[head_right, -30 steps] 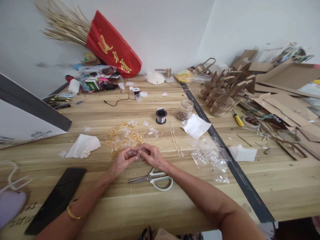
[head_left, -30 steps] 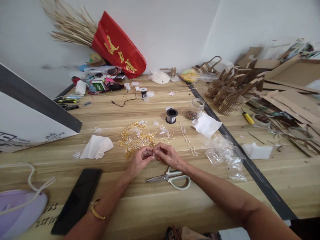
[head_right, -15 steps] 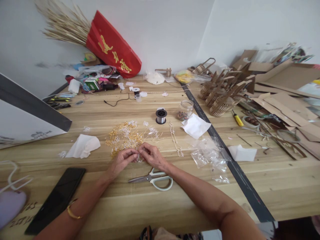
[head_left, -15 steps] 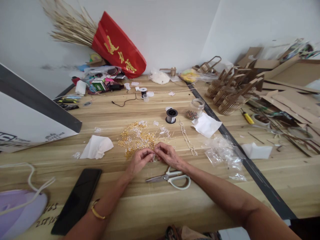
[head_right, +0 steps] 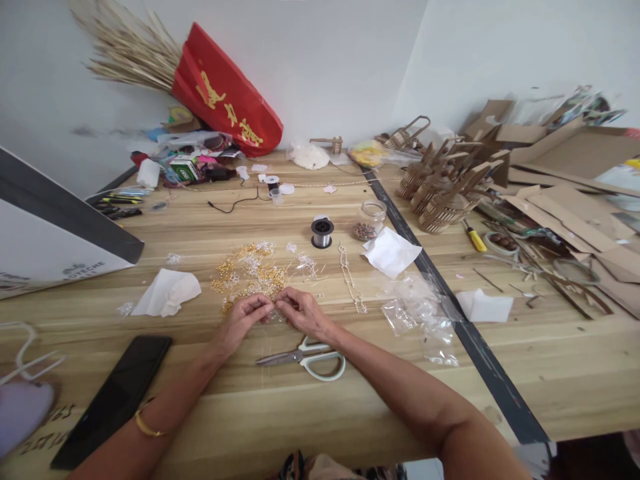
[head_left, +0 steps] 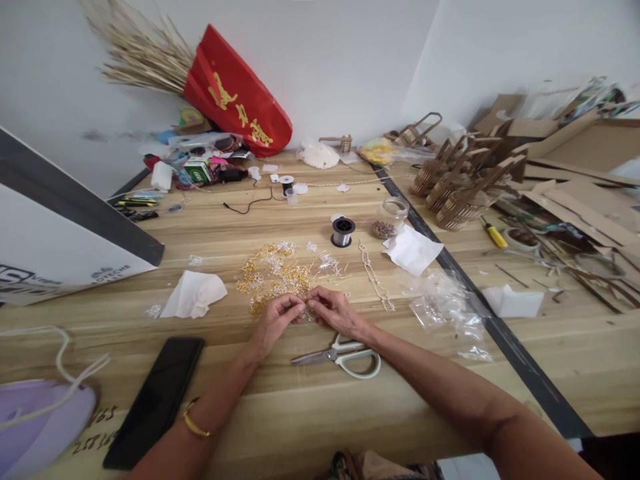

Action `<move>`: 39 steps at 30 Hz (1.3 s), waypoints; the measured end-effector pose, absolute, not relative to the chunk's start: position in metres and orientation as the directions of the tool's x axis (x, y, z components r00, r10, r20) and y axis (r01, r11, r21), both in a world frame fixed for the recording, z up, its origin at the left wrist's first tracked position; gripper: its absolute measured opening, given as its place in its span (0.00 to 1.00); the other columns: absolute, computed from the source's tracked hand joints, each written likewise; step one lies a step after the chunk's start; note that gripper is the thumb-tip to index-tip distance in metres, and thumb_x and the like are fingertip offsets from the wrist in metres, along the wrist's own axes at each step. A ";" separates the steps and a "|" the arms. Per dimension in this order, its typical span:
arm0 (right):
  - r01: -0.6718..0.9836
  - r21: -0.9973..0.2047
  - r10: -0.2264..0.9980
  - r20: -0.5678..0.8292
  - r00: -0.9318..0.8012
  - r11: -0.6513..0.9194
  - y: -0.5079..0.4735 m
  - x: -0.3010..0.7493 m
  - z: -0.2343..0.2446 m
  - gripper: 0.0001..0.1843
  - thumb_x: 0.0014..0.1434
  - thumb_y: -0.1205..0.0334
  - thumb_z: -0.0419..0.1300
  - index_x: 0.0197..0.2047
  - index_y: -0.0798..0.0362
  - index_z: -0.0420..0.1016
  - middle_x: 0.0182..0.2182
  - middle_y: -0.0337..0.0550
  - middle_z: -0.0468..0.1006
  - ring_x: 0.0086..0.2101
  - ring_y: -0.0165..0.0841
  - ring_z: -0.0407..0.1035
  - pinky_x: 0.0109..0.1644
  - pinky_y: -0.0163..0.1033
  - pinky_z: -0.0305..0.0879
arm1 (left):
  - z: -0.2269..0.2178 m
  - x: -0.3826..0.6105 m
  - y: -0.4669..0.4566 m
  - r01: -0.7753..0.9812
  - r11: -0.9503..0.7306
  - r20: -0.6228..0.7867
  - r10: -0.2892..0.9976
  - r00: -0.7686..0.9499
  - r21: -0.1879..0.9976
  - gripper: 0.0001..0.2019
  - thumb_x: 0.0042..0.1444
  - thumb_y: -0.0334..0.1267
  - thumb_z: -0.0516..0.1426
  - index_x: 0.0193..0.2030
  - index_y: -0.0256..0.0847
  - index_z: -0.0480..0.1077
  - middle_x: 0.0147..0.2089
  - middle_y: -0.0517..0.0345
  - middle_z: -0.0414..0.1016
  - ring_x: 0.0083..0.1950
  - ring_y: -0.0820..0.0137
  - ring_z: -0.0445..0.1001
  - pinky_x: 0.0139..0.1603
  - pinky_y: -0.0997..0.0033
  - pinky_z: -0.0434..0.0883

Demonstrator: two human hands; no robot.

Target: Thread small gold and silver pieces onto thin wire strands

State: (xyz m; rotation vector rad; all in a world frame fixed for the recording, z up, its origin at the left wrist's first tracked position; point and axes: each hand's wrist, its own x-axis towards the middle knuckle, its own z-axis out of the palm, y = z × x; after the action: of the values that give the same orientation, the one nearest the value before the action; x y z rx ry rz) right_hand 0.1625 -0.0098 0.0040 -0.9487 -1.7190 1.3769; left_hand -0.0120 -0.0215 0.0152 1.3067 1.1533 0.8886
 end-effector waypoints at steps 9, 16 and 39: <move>0.165 -0.951 0.884 0.168 -0.436 0.262 -0.007 0.162 -0.002 0.11 0.59 0.57 0.57 0.33 0.56 0.72 0.27 0.39 0.68 0.27 0.26 0.61 0.27 0.30 0.57 | 0.014 -0.016 -0.021 0.102 0.095 -0.116 0.967 0.225 0.990 0.11 0.50 0.43 0.59 0.28 0.36 0.69 0.23 0.62 0.68 0.27 0.74 0.66 0.32 0.75 0.65; 0.136 -0.966 0.894 0.141 -0.425 0.218 -0.008 0.163 0.000 0.13 0.60 0.54 0.55 0.33 0.56 0.68 0.25 0.37 0.66 0.25 0.26 0.60 0.27 0.30 0.57 | 0.014 -0.015 -0.020 0.114 0.109 -0.136 0.954 0.266 0.987 0.14 0.50 0.47 0.59 0.27 0.36 0.69 0.21 0.63 0.66 0.25 0.75 0.64 0.29 0.75 0.63; -0.114 -0.991 0.890 0.119 -0.439 0.077 -0.007 0.164 0.006 0.19 0.56 0.47 0.59 0.29 0.55 0.65 0.26 0.38 0.68 0.24 0.25 0.62 0.24 0.30 0.61 | 0.013 -0.010 -0.022 0.249 0.008 -0.079 0.957 0.278 0.968 0.10 0.48 0.42 0.59 0.27 0.36 0.70 0.23 0.60 0.68 0.26 0.74 0.64 0.28 0.75 0.61</move>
State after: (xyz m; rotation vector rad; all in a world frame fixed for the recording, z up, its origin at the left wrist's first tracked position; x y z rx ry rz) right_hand 0.1641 -0.0070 0.0060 -0.8088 -1.5081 1.4989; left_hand -0.0104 -0.0222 0.0132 1.4768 1.1821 0.8310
